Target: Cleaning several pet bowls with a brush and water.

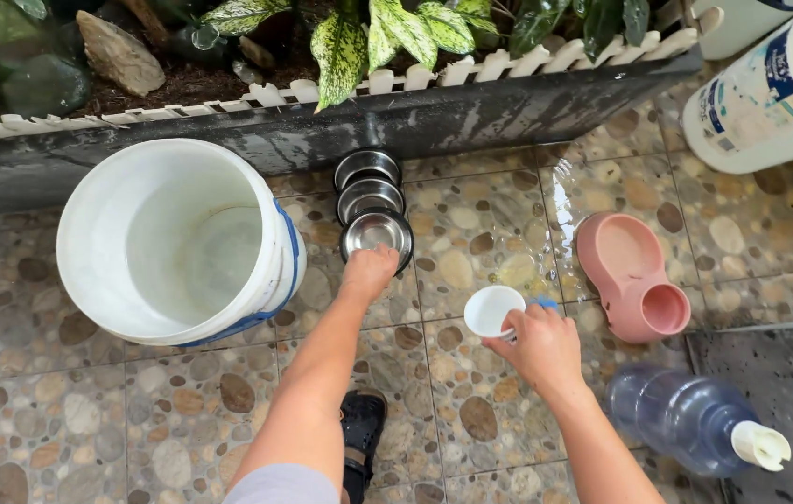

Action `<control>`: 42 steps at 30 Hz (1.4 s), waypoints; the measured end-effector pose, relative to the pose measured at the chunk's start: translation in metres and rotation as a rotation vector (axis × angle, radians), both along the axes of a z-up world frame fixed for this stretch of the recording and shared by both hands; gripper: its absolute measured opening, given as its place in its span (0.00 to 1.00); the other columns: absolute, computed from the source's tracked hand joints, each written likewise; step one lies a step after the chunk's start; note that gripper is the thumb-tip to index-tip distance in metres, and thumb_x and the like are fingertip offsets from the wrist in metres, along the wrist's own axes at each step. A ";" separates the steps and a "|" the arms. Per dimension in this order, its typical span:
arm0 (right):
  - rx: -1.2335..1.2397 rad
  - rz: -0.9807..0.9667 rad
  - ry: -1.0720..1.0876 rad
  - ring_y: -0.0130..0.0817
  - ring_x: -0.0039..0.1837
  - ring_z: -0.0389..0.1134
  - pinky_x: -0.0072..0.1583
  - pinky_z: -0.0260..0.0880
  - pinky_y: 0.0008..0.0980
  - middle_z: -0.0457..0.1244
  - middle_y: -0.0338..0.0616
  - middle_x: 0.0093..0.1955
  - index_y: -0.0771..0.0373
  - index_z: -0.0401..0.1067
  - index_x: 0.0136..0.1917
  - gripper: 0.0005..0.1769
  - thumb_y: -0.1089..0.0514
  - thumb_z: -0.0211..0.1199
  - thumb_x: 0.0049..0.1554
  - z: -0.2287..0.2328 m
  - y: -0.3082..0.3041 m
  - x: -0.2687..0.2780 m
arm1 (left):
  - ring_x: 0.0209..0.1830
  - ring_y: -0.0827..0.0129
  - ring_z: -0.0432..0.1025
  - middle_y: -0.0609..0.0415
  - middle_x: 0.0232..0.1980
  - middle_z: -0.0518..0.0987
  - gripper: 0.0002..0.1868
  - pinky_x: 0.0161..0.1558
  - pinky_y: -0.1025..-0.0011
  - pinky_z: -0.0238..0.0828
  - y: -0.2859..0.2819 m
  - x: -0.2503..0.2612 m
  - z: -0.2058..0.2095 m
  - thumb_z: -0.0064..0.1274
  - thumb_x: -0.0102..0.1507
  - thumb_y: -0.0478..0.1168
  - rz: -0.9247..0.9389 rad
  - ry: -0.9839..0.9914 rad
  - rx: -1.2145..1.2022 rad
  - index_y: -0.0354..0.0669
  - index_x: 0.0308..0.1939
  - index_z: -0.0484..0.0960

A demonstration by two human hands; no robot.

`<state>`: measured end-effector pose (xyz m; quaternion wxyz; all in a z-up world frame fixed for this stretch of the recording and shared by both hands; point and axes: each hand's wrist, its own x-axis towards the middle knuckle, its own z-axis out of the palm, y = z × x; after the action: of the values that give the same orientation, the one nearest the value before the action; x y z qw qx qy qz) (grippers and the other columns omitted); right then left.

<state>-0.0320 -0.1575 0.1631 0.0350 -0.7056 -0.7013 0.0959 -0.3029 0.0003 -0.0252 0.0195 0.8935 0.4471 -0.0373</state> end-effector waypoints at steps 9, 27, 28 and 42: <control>-0.084 -0.076 -0.014 0.42 0.46 0.69 0.47 0.63 0.44 0.66 0.41 0.36 0.56 0.77 0.34 0.22 0.39 0.78 0.38 -0.001 0.000 0.012 | 0.29 0.58 0.81 0.48 0.39 0.82 0.13 0.29 0.60 0.77 0.024 0.017 -0.061 0.52 0.60 0.36 0.052 0.027 0.052 0.42 0.49 0.81; -0.245 -0.144 0.078 0.42 0.44 0.73 0.48 0.71 0.43 0.70 0.43 0.41 0.56 0.79 0.40 0.25 0.34 0.75 0.42 -0.040 0.005 0.004 | 0.59 0.49 0.75 0.43 0.59 0.79 0.45 0.58 0.55 0.71 0.042 -0.032 -0.022 0.63 0.60 0.45 1.127 -0.504 -0.497 0.49 0.77 0.56; -0.242 -0.147 0.072 0.42 0.44 0.73 0.48 0.71 0.43 0.70 0.43 0.41 0.56 0.79 0.40 0.25 0.34 0.75 0.42 -0.056 0.003 0.006 | 0.59 0.49 0.75 0.43 0.59 0.79 0.45 0.58 0.55 0.71 0.041 -0.030 -0.017 0.63 0.60 0.45 1.122 -0.510 -0.500 0.49 0.77 0.56; 0.343 0.071 0.370 0.47 0.44 0.67 0.44 0.66 0.43 0.63 0.47 0.42 0.63 0.73 0.43 0.21 0.47 0.78 0.49 0.038 0.095 -0.079 | 0.24 0.70 0.73 0.54 0.34 0.81 0.25 0.23 0.69 0.71 -0.051 -0.068 0.060 0.55 0.59 0.47 1.191 -1.172 -1.014 0.46 0.58 0.71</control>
<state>-0.1109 -0.0625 0.2010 0.2785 -0.6348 -0.7132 0.1042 -0.3714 -0.0503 0.0351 0.6363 0.2838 0.6757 0.2409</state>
